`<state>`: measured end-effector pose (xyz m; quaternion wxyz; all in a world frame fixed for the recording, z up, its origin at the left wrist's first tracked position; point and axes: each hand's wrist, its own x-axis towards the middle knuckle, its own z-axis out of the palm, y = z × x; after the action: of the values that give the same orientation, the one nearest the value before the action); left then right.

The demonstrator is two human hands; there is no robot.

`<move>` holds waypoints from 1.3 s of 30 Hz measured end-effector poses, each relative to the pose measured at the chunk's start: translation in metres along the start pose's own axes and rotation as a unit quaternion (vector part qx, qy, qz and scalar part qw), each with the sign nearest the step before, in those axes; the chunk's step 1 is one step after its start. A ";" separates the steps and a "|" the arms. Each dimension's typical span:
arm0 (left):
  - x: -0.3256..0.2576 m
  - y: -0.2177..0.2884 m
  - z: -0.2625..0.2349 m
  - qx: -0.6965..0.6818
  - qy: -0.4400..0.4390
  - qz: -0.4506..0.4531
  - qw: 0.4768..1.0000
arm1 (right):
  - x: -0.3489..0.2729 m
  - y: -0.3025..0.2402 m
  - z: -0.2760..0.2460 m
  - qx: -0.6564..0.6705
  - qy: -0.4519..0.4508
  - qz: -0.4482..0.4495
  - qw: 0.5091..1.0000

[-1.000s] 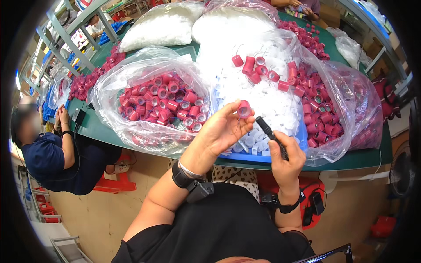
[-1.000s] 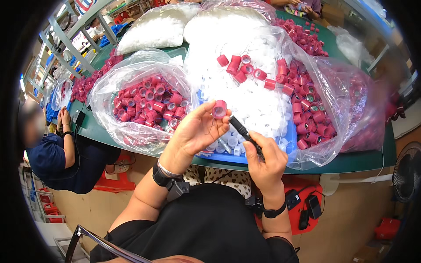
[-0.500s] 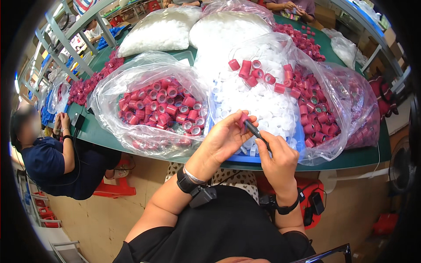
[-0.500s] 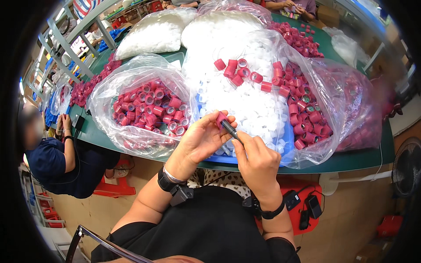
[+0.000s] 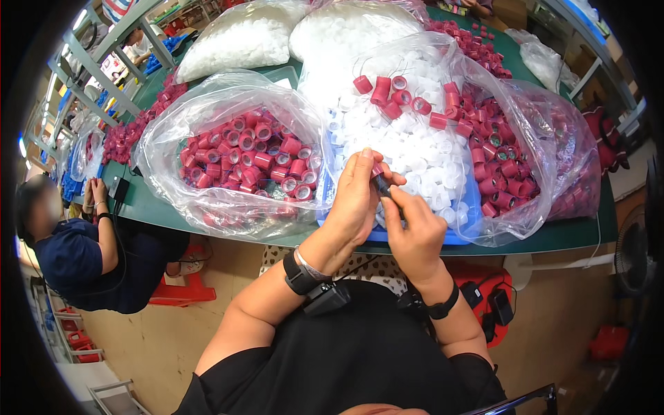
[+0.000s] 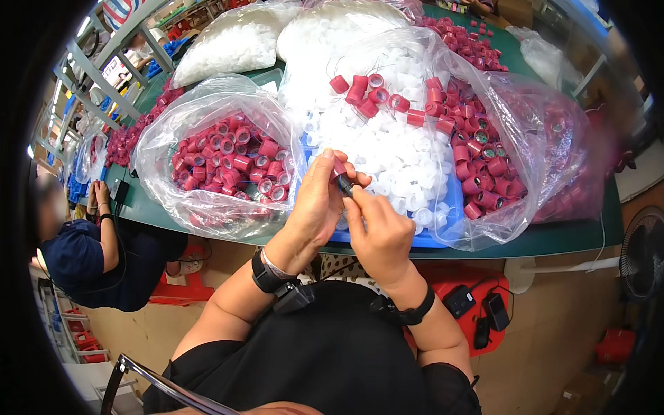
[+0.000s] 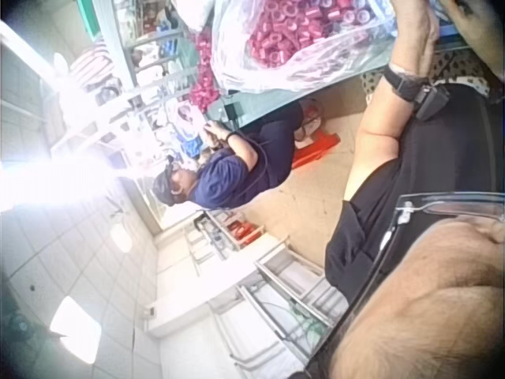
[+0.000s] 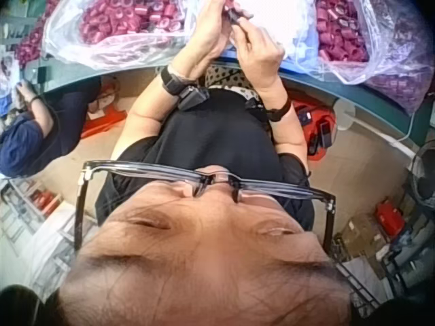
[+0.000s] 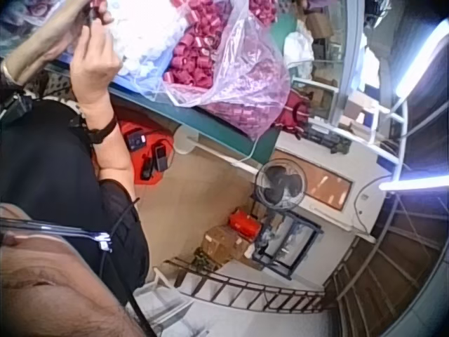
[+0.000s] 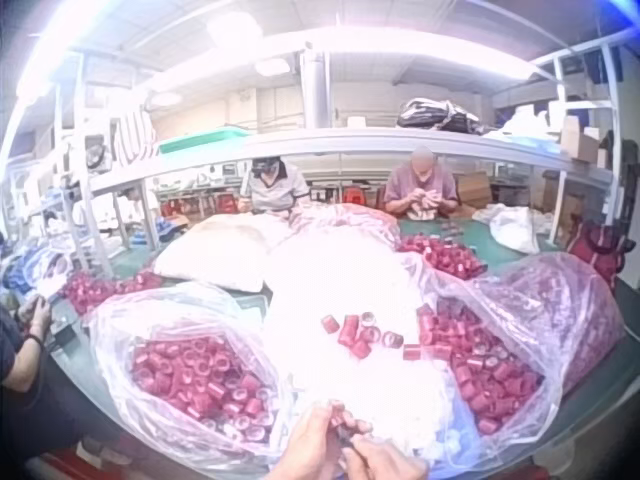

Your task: Inserting white plastic components into pink caps and inspecting them using a marking tool on a production line.

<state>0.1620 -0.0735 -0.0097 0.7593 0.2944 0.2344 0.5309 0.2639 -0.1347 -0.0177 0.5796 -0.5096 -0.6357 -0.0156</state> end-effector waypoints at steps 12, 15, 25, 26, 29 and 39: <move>0.006 0.015 -0.018 -0.134 -0.028 -0.114 0.984 | 0.007 -0.003 -0.016 -0.127 -0.077 -0.087 0.985; 0.009 0.016 -0.035 -0.357 -0.119 -0.229 0.898 | 0.009 -0.004 -0.030 -0.092 -0.052 -0.058 0.993; 0.006 0.017 -0.039 -0.346 -0.085 -0.230 0.906 | 0.004 0.012 -0.035 -0.073 -0.042 -0.004 0.996; 0.005 0.020 -0.037 -0.331 -0.076 -0.224 0.913 | 0.004 0.014 -0.034 -0.071 -0.038 0.005 0.997; 0.003 0.028 -0.033 -0.299 -0.068 -0.199 0.931 | 0.004 0.018 -0.032 -0.073 -0.031 0.018 0.997; 0.019 0.129 -0.078 -0.490 0.029 0.023 0.871 | -0.004 0.025 -0.035 -0.070 -0.020 0.044 0.996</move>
<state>0.0298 -0.0061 0.0228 0.7867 -0.1254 -0.0407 0.6031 0.3049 -0.1464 -0.0241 0.5295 -0.5765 -0.6219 -0.0247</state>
